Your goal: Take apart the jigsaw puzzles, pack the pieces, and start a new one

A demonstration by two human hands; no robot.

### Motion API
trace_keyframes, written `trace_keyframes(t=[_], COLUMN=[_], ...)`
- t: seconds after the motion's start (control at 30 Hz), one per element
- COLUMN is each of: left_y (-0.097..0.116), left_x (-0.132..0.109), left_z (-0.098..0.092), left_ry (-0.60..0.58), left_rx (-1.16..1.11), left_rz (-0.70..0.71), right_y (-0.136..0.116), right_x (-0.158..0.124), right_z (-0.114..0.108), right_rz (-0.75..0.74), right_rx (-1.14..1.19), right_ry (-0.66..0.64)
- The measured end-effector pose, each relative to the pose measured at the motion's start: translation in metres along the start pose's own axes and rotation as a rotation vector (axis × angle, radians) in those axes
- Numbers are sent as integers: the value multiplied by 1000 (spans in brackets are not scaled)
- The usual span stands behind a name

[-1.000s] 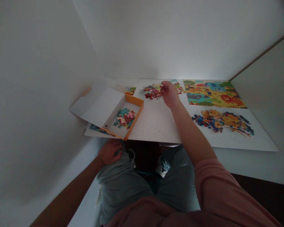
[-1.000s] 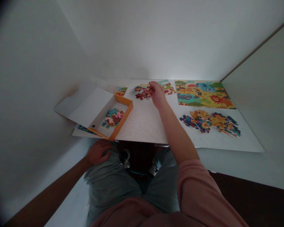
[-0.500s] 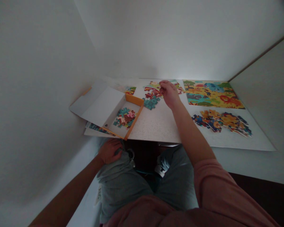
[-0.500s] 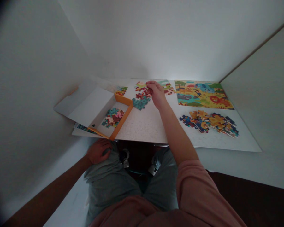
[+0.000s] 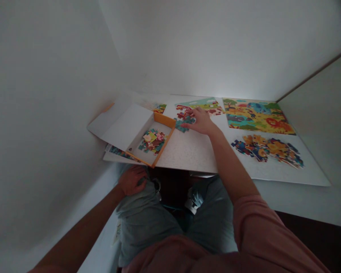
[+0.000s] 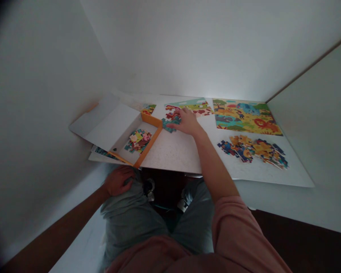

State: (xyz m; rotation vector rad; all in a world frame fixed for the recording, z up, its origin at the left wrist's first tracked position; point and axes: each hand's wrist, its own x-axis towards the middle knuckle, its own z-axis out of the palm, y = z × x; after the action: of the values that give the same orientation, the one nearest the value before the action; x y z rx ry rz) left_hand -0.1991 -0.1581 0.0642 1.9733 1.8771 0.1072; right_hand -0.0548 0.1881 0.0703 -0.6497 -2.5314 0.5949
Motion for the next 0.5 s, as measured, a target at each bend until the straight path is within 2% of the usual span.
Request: trace_keyframes(t=[0.13,0.5], left_y=[-1,0], left_x=[1,2], left_z=[0,3], left_ry=[-16,-13], left_rx=[-1,3], left_rz=[2,-10], right_y=[10,5], right_x=[-6,0], right_z=[8,-3], right_rz=[-75,-115], right_rx=[-147,-24], right_ry=[-121,-176])
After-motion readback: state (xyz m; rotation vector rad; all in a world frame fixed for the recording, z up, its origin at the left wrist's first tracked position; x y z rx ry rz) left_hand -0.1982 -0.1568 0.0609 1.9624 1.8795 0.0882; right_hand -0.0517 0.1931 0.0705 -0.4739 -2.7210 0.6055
